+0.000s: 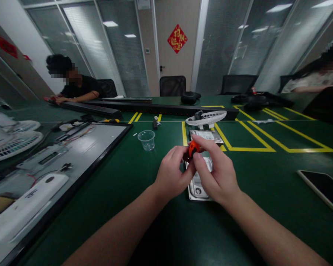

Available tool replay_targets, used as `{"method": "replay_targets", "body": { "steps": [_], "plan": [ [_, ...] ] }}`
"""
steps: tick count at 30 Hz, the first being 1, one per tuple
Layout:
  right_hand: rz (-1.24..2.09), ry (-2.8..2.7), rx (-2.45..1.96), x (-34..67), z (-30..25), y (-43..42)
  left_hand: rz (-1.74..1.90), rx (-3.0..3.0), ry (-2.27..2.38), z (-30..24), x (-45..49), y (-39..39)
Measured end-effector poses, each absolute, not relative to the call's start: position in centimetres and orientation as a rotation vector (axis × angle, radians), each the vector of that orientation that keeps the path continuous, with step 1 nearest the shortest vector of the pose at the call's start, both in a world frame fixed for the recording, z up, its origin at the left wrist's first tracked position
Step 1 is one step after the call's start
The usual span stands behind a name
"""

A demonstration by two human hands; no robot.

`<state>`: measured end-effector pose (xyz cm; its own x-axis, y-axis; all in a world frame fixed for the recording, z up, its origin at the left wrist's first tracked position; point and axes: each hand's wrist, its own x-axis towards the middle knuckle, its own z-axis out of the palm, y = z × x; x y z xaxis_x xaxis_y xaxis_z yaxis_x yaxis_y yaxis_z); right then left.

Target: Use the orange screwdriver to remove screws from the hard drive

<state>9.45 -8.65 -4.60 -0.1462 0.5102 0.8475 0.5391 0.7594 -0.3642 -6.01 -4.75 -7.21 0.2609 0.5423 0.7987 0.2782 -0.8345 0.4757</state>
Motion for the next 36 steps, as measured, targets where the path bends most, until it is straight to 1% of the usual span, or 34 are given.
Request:
{"method": "replay_targets", "body": {
  "steps": [7,16,24,30,36],
  "plan": [
    [-0.080,-1.758,-0.835,9.33,-4.51,-8.30,1.678,2.272,0.808,-7.38,-6.06,-4.68],
    [-0.030,-1.796,-0.818,9.41,-4.55,-8.64,1.597,2.291,0.756,-7.10,-5.98,-4.85],
    [-0.092,-1.758,-0.829,9.38,-4.57,-8.39,1.652,2.275,0.805,-7.39,-6.05,-4.79],
    [-0.062,-1.778,-0.833,9.36,-4.40,-8.58,1.571,2.310,0.741,-7.15,-6.04,-4.68],
    [-0.047,-1.784,-0.829,9.29,-4.50,-8.57,1.599,2.293,0.762,-7.21,-5.92,-4.79]
  ]
}}
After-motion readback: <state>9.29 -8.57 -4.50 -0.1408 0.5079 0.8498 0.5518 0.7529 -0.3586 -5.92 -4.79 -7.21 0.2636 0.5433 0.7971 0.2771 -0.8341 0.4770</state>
